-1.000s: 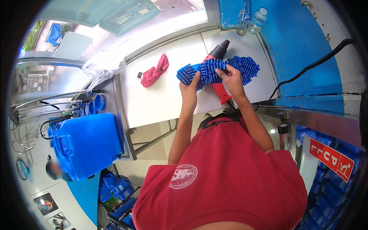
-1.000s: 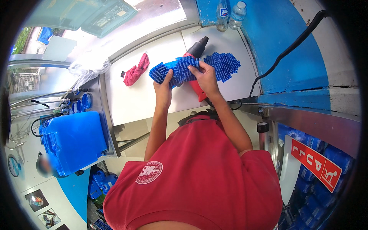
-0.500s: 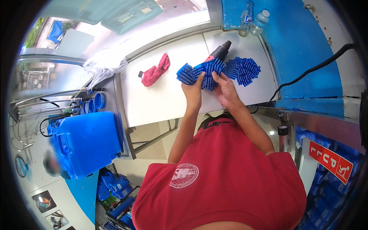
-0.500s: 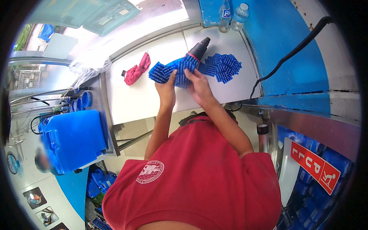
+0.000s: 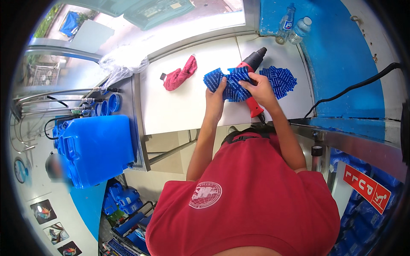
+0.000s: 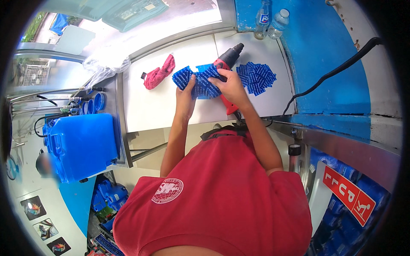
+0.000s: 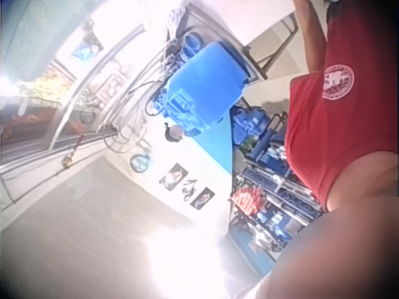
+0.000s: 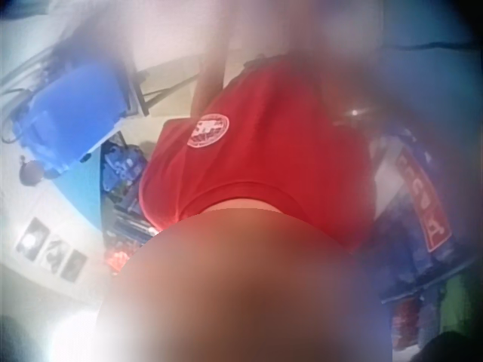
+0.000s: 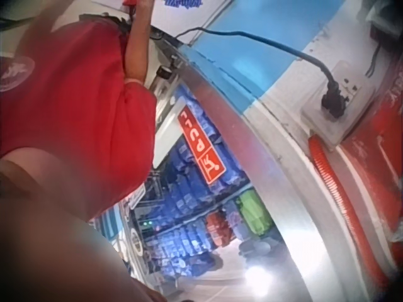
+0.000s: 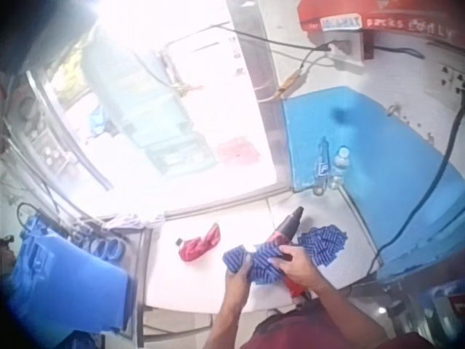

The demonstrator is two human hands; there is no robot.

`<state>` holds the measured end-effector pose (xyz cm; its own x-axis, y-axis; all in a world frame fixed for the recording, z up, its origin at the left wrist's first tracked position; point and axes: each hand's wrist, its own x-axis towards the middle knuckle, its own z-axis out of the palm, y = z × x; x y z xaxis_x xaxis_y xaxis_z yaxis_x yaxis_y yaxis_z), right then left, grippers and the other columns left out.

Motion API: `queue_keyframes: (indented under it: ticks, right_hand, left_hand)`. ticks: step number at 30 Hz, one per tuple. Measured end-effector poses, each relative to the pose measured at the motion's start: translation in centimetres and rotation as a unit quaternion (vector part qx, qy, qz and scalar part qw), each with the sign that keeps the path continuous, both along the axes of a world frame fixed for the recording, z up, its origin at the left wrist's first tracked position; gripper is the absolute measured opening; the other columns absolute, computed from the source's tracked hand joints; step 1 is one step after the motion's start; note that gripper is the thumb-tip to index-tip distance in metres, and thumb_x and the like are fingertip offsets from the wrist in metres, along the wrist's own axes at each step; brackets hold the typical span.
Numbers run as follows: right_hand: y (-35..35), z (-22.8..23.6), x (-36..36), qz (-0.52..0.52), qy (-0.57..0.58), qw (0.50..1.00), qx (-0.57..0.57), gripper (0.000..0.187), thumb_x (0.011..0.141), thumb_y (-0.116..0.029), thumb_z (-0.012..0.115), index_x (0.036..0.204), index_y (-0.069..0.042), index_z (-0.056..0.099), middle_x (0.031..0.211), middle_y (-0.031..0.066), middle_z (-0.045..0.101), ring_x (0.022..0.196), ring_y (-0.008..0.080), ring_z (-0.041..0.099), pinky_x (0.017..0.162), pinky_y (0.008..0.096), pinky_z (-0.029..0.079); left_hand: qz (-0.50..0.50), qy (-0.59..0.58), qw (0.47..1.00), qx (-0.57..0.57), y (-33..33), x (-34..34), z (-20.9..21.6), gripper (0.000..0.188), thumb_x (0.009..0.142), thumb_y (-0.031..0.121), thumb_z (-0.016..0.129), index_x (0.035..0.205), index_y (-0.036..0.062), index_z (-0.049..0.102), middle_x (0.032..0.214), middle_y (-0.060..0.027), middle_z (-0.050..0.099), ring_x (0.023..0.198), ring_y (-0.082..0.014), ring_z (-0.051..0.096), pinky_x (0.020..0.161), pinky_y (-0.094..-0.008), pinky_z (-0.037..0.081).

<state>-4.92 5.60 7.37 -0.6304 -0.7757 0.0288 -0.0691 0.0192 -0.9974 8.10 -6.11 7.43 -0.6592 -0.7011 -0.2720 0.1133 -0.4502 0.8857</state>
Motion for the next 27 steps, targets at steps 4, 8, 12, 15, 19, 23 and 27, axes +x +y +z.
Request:
queue_keyframes:
  ticks: [4, 8, 12, 15, 19, 23, 27]
  right_hand:
    - [-0.1, -0.1, 1.1, -0.065, 0.037, 0.997, 0.002, 0.014, 0.091, -0.008, 0.072, 0.097, 0.004, 0.067, 0.08, 0.0041, 0.067, 0.075, 0.0048, 0.056, 0.07, 0.0256, 0.049]
    - [-0.4, -0.6, 1.7, -0.095, 0.043, 0.995, -0.008, 0.023, 0.087, -0.01, 0.074, 0.102, 0.005, 0.067, 0.091, 0.0134, 0.072, 0.084, 0.0156, 0.067, 0.078, 0.0303, 0.051]
    - [-1.4, -1.1, 2.8, -0.106, -0.006, 0.993, -0.051, 0.028, 0.084, -0.01, 0.076, 0.106, 0.005, 0.068, 0.1, 0.0176, 0.073, 0.092, 0.021, 0.071, 0.084, 0.0321, 0.053]
    - [-0.8, -1.3, 2.7, -0.142, 0.13, 0.981, -0.006, 0.028, 0.083, -0.011, 0.076, 0.107, 0.003, 0.069, 0.095, 0.0159, 0.071, 0.093, 0.0293, 0.068, 0.085, 0.0365, 0.052]
    - [-0.2, -1.7, 2.2, -0.136, 0.245, 0.96, -0.006, 0.03, 0.086, -0.009, 0.074, 0.114, 0.0, 0.069, 0.093, 0.0153, 0.065, 0.087, 0.0307, 0.066, 0.083, 0.0349, 0.052]
    - [0.3, -2.5, 1.3, -0.162, 0.187, 0.969, -0.005, 0.027, 0.089, -0.008, 0.072, 0.113, 0.003, 0.068, 0.096, 0.0127, 0.069, 0.088, 0.0224, 0.067, 0.082, 0.0315, 0.052]
    - [0.8, -3.1, 0.3, -0.157, 0.076, 0.984, -0.022, 0.023, 0.091, -0.01, 0.071, 0.11, 0.004, 0.068, 0.096, 0.0132, 0.071, 0.087, 0.0193, 0.068, 0.081, 0.0307, 0.052]
  left_hand:
    - [-0.019, 0.024, 0.998, 0.061, 0.7, -0.1, 0.5, 0.029, 0.1, 0.026, 0.063, 0.117, 0.0029, 0.061, 0.105, -0.0041, 0.067, 0.094, -0.0111, 0.065, 0.084, -0.029, 0.054]
    - [-0.081, 0.009, 0.995, 0.052, 1.2, -0.2, -0.3, 0.034, 0.102, 0.027, 0.06, 0.125, 0.0025, 0.058, 0.11, -0.0043, 0.066, 0.099, -0.0132, 0.064, 0.089, -0.0309, 0.052]
    - [-0.112, 0.006, 0.991, 0.074, 1.2, -0.5, -1.6, 0.039, 0.104, 0.032, 0.053, 0.129, 0.0023, 0.056, 0.117, -0.0066, 0.065, 0.107, -0.0167, 0.063, 0.095, -0.0359, 0.05]
    - [-0.122, 0.009, 0.986, 0.115, 0.8, -0.2, -2.1, 0.04, 0.105, 0.034, 0.051, 0.129, 0.0023, 0.056, 0.116, -0.0074, 0.066, 0.104, -0.0178, 0.065, 0.094, -0.0368, 0.051]
    - [-0.125, -0.022, 0.985, 0.115, 0.5, 0.1, -1.8, 0.038, 0.105, 0.033, 0.053, 0.128, 0.0032, 0.055, 0.11, -0.0055, 0.067, 0.096, -0.0151, 0.066, 0.086, -0.0318, 0.053]
    - [-0.1, -0.052, 0.991, 0.069, 0.7, 0.1, -1.2, 0.038, 0.104, 0.033, 0.055, 0.128, 0.0036, 0.055, 0.108, -0.0042, 0.066, 0.094, -0.013, 0.066, 0.083, -0.0286, 0.054]
    - [-0.105, -0.035, 0.991, 0.07, 0.5, 0.0, -1.1, 0.037, 0.103, 0.031, 0.057, 0.127, 0.0028, 0.056, 0.108, -0.004, 0.067, 0.095, -0.0135, 0.066, 0.086, -0.0304, 0.053]
